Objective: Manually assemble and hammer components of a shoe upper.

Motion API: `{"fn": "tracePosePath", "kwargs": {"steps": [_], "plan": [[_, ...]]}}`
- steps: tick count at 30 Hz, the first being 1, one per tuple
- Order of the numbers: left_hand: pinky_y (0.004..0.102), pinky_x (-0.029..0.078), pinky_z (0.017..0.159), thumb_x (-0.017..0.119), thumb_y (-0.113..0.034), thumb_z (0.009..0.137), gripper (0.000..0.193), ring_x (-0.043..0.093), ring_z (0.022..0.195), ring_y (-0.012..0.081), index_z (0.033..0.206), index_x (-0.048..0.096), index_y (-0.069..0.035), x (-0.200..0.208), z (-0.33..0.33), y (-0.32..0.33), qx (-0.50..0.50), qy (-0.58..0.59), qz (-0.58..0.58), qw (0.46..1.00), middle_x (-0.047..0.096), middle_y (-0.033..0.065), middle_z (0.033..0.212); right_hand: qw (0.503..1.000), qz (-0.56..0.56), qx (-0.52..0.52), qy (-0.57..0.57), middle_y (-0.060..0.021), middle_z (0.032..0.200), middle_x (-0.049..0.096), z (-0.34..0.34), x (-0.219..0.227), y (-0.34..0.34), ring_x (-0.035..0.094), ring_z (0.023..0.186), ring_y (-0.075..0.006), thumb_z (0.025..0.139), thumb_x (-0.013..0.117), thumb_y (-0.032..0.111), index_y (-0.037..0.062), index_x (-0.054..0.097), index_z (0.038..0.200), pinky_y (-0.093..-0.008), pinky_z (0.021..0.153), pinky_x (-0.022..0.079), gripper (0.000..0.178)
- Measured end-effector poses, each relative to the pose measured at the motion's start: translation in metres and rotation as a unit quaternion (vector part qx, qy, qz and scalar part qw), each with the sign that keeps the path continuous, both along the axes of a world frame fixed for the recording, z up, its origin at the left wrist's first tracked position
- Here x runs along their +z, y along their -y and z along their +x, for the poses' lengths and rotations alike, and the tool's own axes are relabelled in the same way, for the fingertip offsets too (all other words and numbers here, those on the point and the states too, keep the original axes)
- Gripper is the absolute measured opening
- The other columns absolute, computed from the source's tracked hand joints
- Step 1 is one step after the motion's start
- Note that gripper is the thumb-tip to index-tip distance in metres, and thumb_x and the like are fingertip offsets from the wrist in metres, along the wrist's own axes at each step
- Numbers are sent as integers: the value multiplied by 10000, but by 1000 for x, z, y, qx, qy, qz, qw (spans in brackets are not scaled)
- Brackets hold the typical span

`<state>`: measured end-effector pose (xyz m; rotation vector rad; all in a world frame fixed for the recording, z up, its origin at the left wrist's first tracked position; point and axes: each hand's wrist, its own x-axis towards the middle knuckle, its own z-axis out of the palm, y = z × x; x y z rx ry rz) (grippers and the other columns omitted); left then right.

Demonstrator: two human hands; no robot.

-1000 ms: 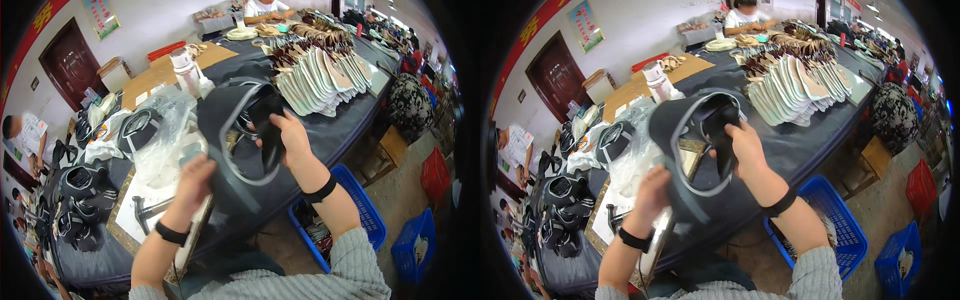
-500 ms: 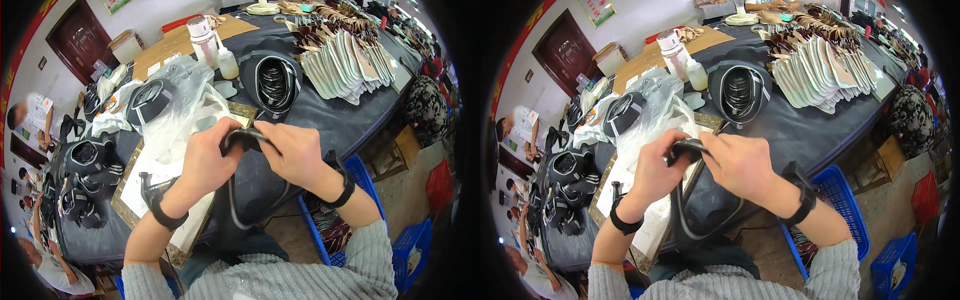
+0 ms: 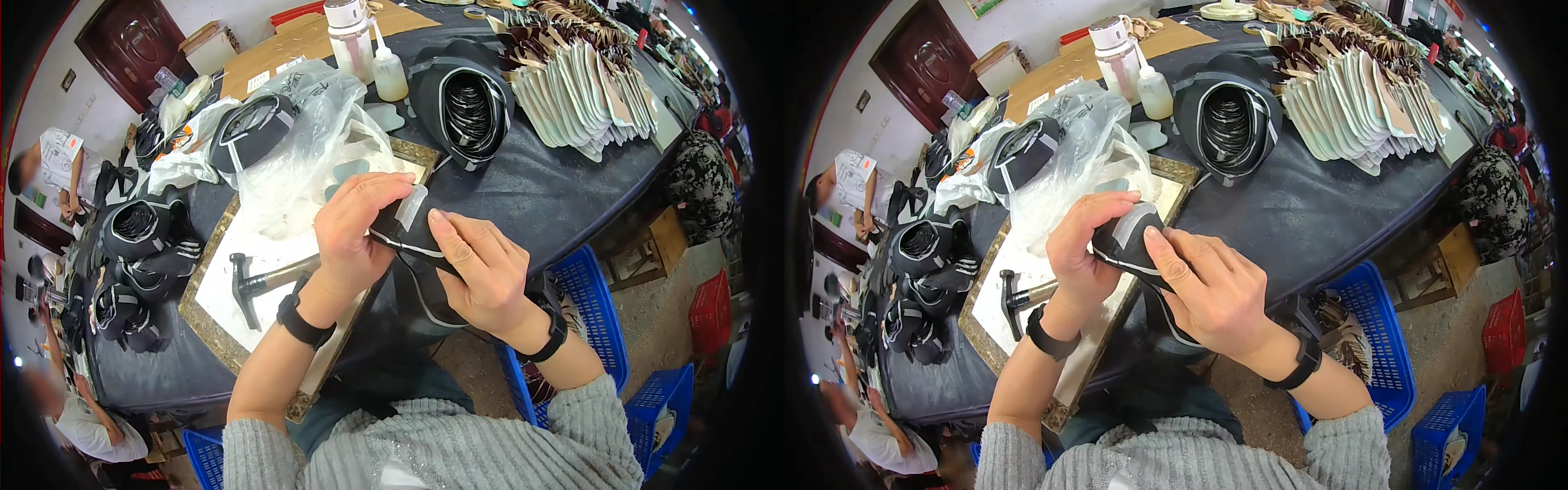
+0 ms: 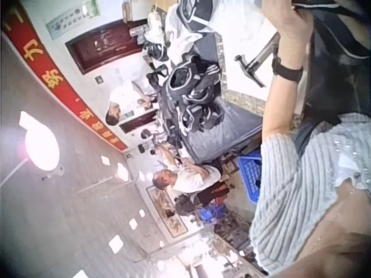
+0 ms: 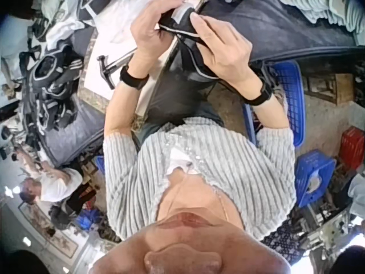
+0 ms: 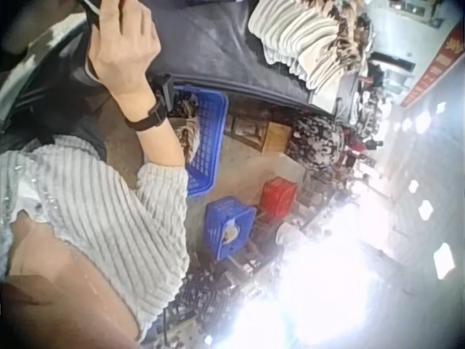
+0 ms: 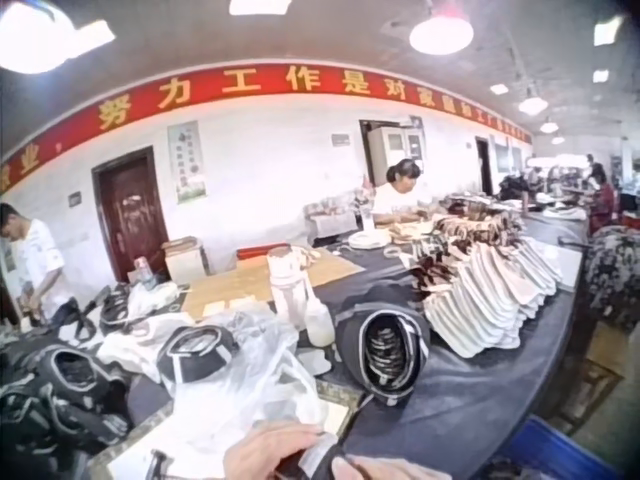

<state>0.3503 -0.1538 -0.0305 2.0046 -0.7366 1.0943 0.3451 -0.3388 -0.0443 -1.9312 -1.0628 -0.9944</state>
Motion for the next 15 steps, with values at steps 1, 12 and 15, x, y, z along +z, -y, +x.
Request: {"fn": "tracePosePath", "kwargs": {"steps": [1,12,15], "plan": [[346,539,730,672,73,629,364,669,871,309,981,634,-15,-1,0,0,1,-4,-4,1000,696,131,978,1000,0,1,-5,-122,976,649,0,1,0,648,752,-256,620,723,56,26,629,1221,-326,653,536,609],[356,495,706,595,28,749,205,630,751,309,951,621,3,-19,-12,-18,27,-363,40,930,637,150,779,960,-37,-127,-246,-175,803,656,53,27,32,639,696,-345,818,653,132,21,645,941,-400,602,493,166],[306,465,627,532,27,778,103,558,658,117,858,596,17,7,1,-29,-44,-528,-43,847,583,96,669,968,-103,-16,-226,-199,863,665,75,21,44,642,780,-370,822,658,186,27,633,1043,-392,666,501,274]]}}
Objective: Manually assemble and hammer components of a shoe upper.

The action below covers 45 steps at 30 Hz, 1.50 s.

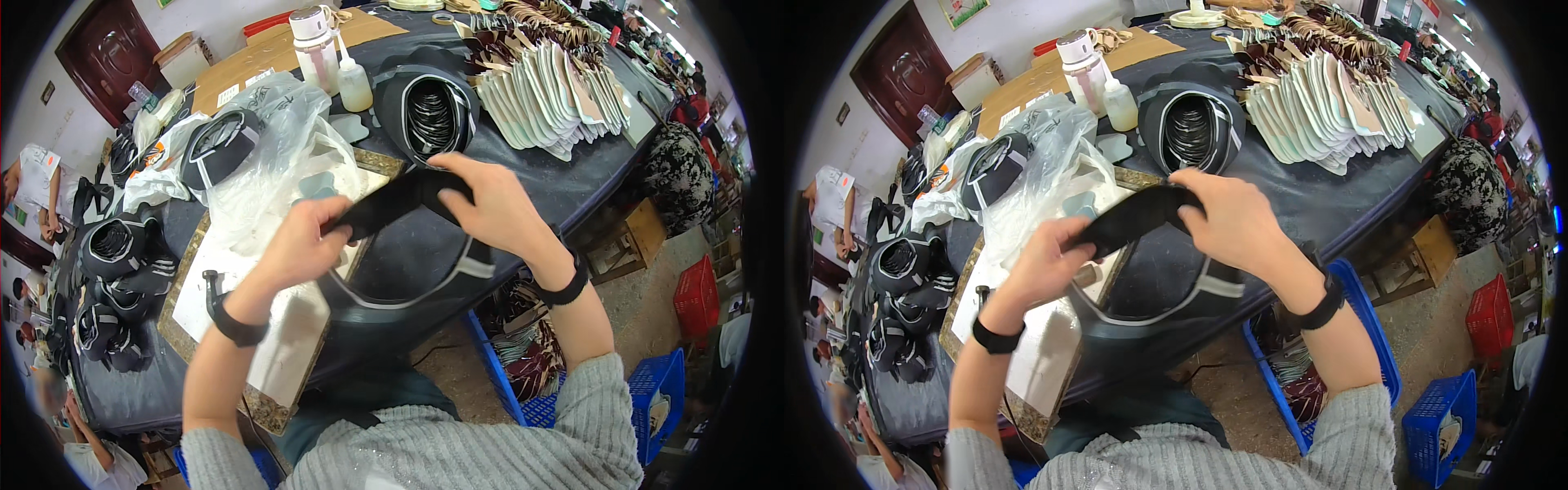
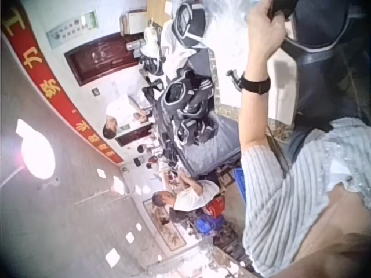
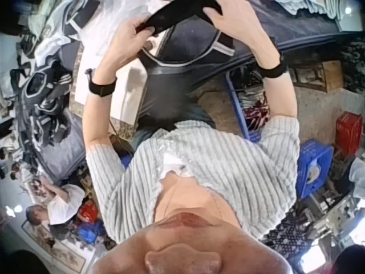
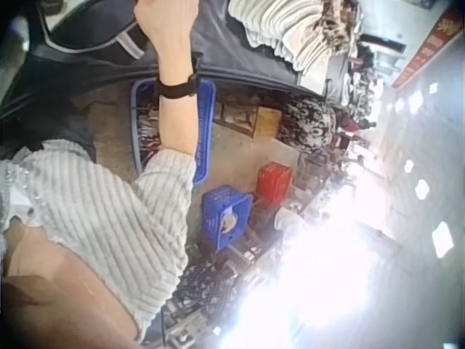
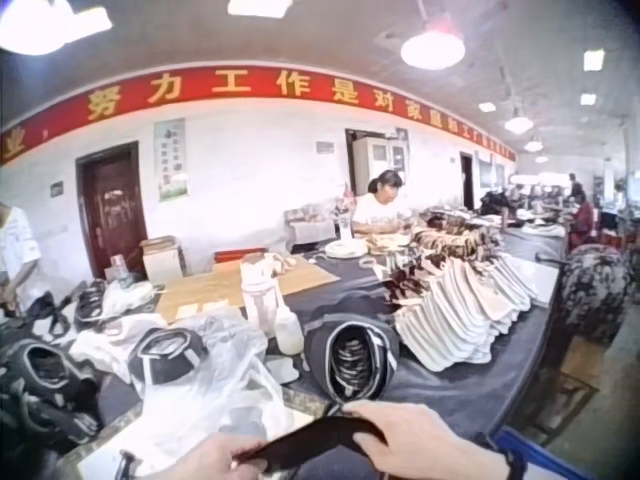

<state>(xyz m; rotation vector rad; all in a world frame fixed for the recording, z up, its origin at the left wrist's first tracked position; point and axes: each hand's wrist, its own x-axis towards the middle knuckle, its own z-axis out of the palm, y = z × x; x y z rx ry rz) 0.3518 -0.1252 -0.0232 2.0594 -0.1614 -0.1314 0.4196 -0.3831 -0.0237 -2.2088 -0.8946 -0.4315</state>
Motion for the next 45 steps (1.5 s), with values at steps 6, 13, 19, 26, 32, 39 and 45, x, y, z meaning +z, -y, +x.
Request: {"fn": "tracePosePath", "kwargs": {"steps": [6,13,19,26,32,39,45], "plan": [[360,492,777,556,-30,743,289,631,839,218,1017,640,-1,93,76,21,-265,108,277,917,652,155,851,967,24,70,-243,-105,636,610,26,27,-6,628,616,-129,844,630,161,-13,649,955,-301,589,484,207],[342,461,932,819,-443,719,872,541,1171,280,1326,444,58,18,119,-10,118,228,193,947,564,194,1249,942,92,-159,-281,-164,582,622,75,9,36,607,462,-232,812,530,211,-101,634,733,-341,460,481,338],[406,523,754,802,-491,741,840,578,1029,225,1275,465,63,-56,113,26,176,-180,-200,947,572,149,1143,879,68,-206,-426,-189,554,626,69,-20,62,587,396,-215,891,388,286,-103,600,637,-315,375,464,510],[293,502,630,815,-243,680,570,635,743,190,1103,602,74,-24,151,30,78,-57,22,995,675,114,879,844,-88,-170,-502,-172,596,647,40,-4,64,646,486,-253,909,438,356,-97,636,787,-349,489,524,508],[381,529,791,650,-85,817,281,682,871,242,1088,635,-8,33,189,23,148,76,58,984,680,135,856,992,-104,-37,59,-172,1469,367,9,-7,61,336,1360,-358,651,833,341,96,422,1415,-468,1107,298,901],[407,288,1125,659,-133,848,772,174,1457,360,1501,247,-113,-37,216,53,100,285,33,953,152,221,1570,973,-143,-18,180,-86,1184,573,45,-46,25,552,1127,-259,739,720,120,59,568,1170,-424,957,447,461],[401,420,1026,669,-121,852,687,471,1276,305,1447,333,-53,-31,176,9,153,235,-37,959,434,200,1414,997,-56,-45,1,-148,800,618,47,-55,-40,618,772,-359,800,646,83,38,574,858,-444,688,489,103]]}}
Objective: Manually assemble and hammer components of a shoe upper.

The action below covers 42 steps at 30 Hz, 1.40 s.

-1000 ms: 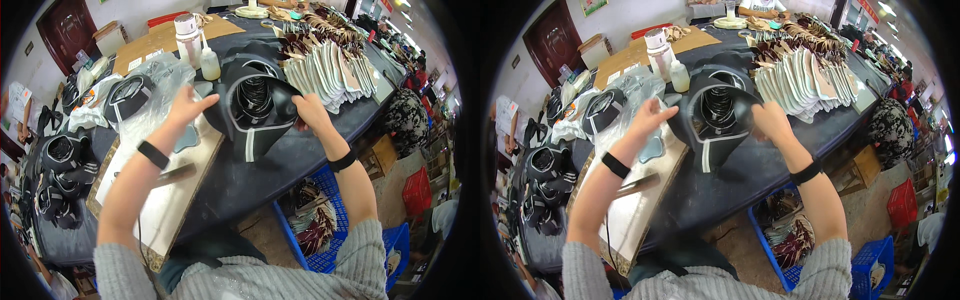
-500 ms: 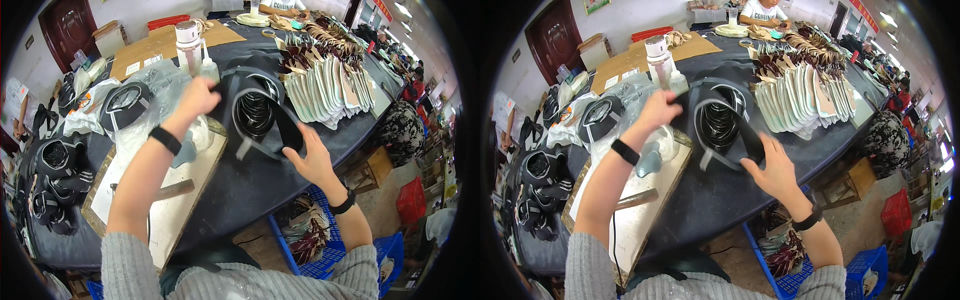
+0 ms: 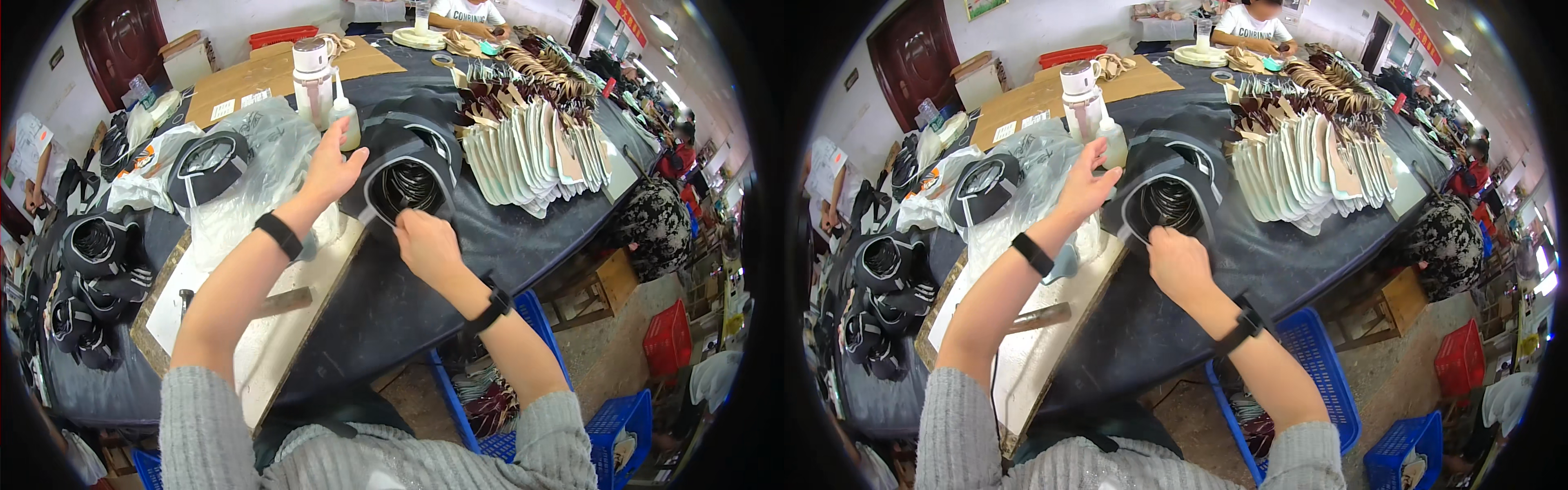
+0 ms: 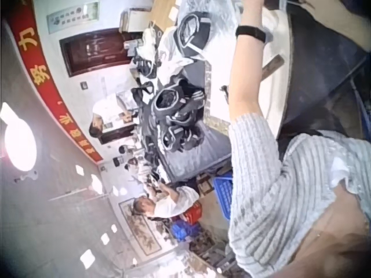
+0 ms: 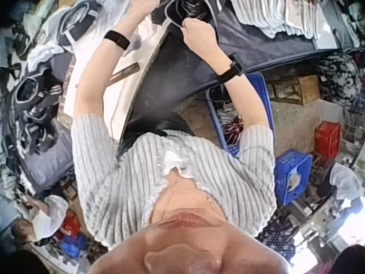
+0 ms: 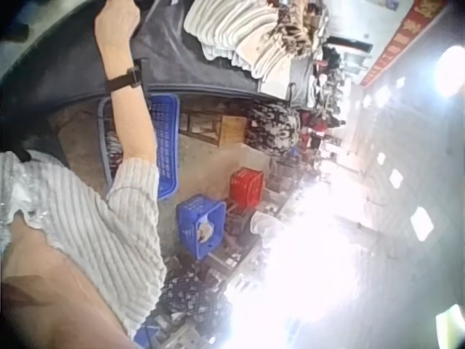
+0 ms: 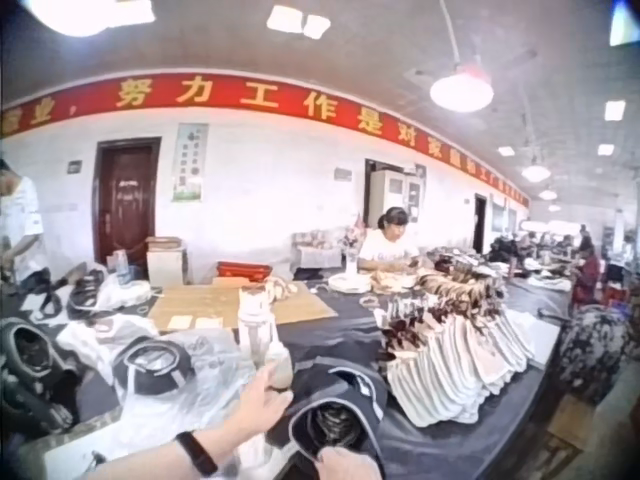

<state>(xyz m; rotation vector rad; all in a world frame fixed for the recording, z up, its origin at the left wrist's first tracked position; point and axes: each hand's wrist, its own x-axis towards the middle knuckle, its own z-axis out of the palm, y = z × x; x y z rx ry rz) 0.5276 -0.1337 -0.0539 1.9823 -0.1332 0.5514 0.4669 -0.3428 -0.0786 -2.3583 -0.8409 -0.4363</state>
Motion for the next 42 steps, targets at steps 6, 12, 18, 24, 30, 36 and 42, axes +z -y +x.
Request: {"fn": "tracePosePath", "kwargs": {"steps": [6,12,18,24,30,36,42], "plan": [[353,518,826,644,-106,879,412,614,959,217,1264,518,-35,42,-100,23,-131,45,-16,990,625,102,1105,975,-141,-168,50,-148,805,647,60,13,-36,645,691,-322,851,584,166,75,608,805,-432,587,518,104],[338,522,841,627,-158,916,382,642,985,207,1259,563,-2,70,-285,-118,-135,-184,148,962,666,125,1063,989,58,31,136,-166,1162,565,23,23,-34,525,1105,-342,829,696,114,6,570,1239,-397,946,422,442],[273,502,729,632,-116,862,172,619,790,108,944,675,27,30,-418,-273,444,-206,100,866,685,59,852,989,109,99,-25,-171,1120,574,-48,14,-4,566,994,-307,810,627,-12,-23,578,1188,-345,806,459,382],[375,502,798,713,-152,774,223,650,909,284,941,634,-25,31,-435,-335,623,60,270,731,672,112,935,978,130,139,-82,-127,1053,579,-129,-17,-47,565,932,-239,809,609,-28,-12,590,1131,-308,756,456,323],[395,388,760,723,-381,696,264,545,905,209,823,688,-152,25,-402,-332,558,-105,543,619,590,21,867,985,79,143,45,-204,1088,552,-161,-69,-60,556,1004,-361,864,586,2,-46,584,1101,-369,883,458,242],[392,452,699,645,-190,829,158,606,793,308,835,626,-33,71,-412,-369,528,138,291,786,611,143,809,988,30,68,133,-188,986,649,-186,-42,-83,601,935,-352,897,645,100,-15,679,997,-422,858,489,156],[256,432,645,636,-62,895,133,466,692,95,915,543,31,195,-411,-385,340,314,194,865,565,61,792,994,53,52,82,-206,1065,601,-166,-74,-67,582,1004,-365,899,595,57,-35,623,1061,-406,885,477,189]]}}
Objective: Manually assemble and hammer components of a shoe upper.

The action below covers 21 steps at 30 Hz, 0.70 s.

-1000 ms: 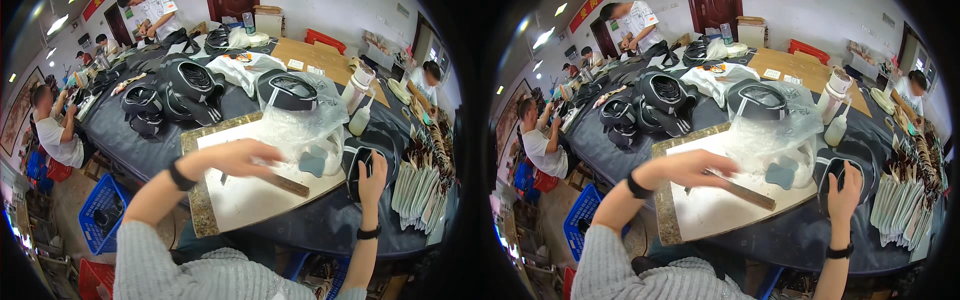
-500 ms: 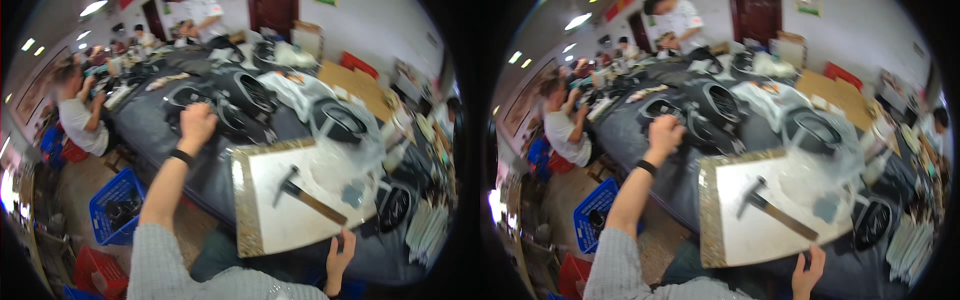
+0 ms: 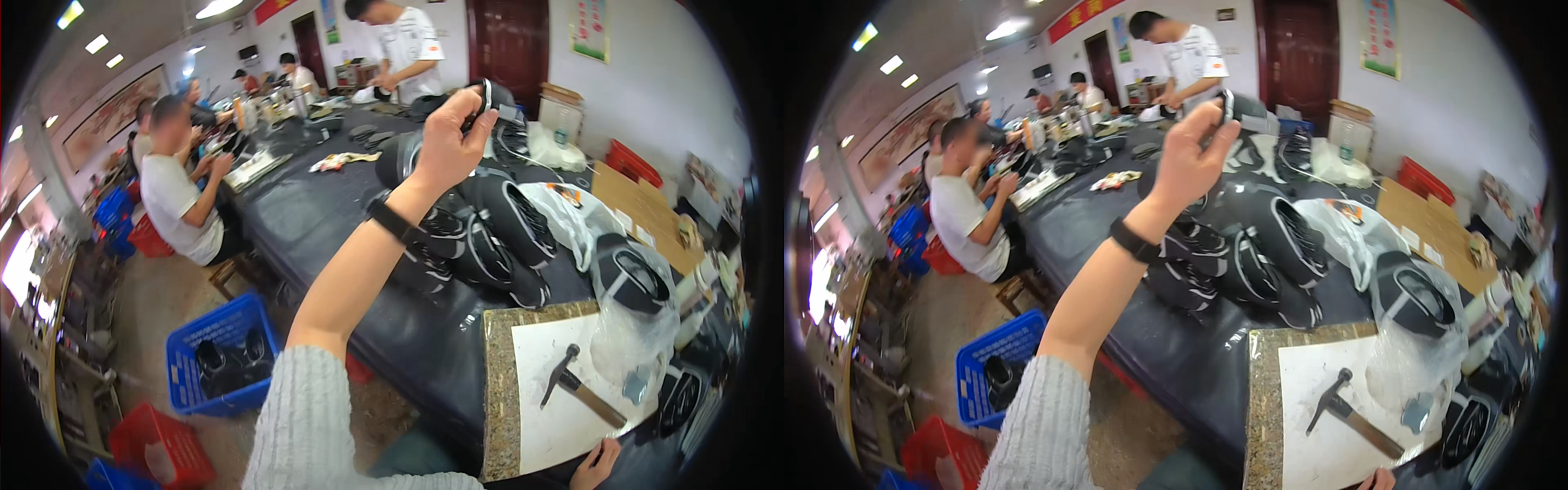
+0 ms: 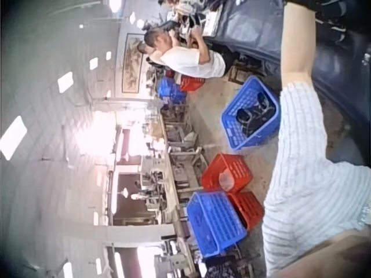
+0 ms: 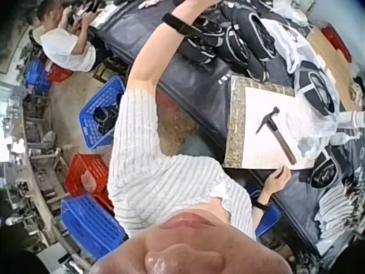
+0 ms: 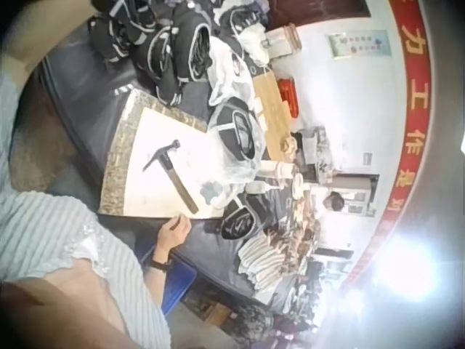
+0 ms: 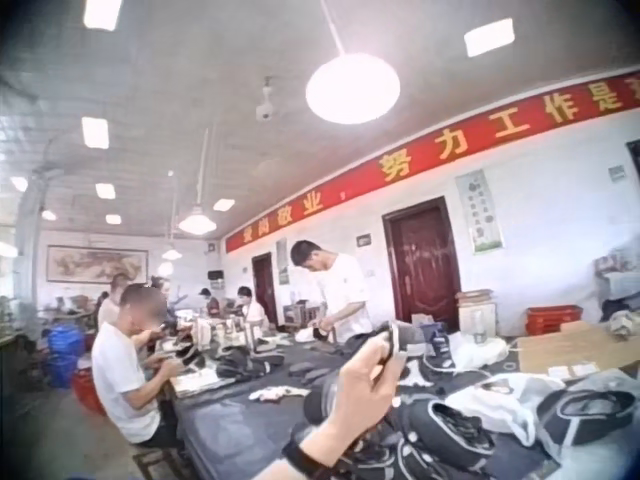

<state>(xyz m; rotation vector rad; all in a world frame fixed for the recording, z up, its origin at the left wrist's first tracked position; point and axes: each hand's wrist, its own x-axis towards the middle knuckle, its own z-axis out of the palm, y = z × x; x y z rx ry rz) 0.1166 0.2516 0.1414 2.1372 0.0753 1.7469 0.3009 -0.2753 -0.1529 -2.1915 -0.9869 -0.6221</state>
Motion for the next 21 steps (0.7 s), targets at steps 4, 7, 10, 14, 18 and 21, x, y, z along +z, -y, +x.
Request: {"fn": "tracePosePath", "kwargs": {"steps": [4,7,10,14,18,21], "plan": [[316,452,899,639,6,848,169,624,973,314,809,476,28,-17,-3,87,-159,-12,14,987,612,278,1137,992,119,-38,4,-185,1086,583,-18,17,-16,568,1016,-325,881,552,-5,-48,597,1071,-365,878,458,200],[336,415,969,624,48,842,170,572,1181,305,792,464,16,-73,8,135,-296,-94,-19,950,487,281,1376,929,251,78,-260,-129,1035,615,-37,83,-91,567,986,-223,926,506,36,-50,628,972,-348,907,441,156],[366,366,1043,605,54,849,136,490,1295,313,810,481,14,-126,0,172,-363,-159,-222,891,461,250,1422,707,272,426,-495,-92,1230,604,-54,131,-176,544,1121,-148,963,590,259,-23,620,1159,-315,959,440,344],[448,319,1077,641,21,823,108,372,1375,393,834,540,-16,-164,-13,204,-254,-158,-142,944,477,224,1418,541,301,455,-640,-67,1144,653,-70,141,-195,589,1049,-121,928,643,191,11,642,1148,-300,931,458,284],[347,422,979,668,24,805,105,592,1117,273,895,626,-8,-170,-34,229,-265,-144,-347,888,610,165,1209,547,330,428,-639,-39,1022,696,-82,120,-185,639,919,-101,894,679,124,15,656,1124,-263,852,492,255],[267,487,765,708,22,783,140,652,857,184,911,657,-1,-151,-42,238,-157,-163,-287,931,660,103,941,579,321,435,-610,-42,1019,692,-90,127,-176,635,901,-98,898,669,120,10,664,1093,-259,806,506,223]]}}
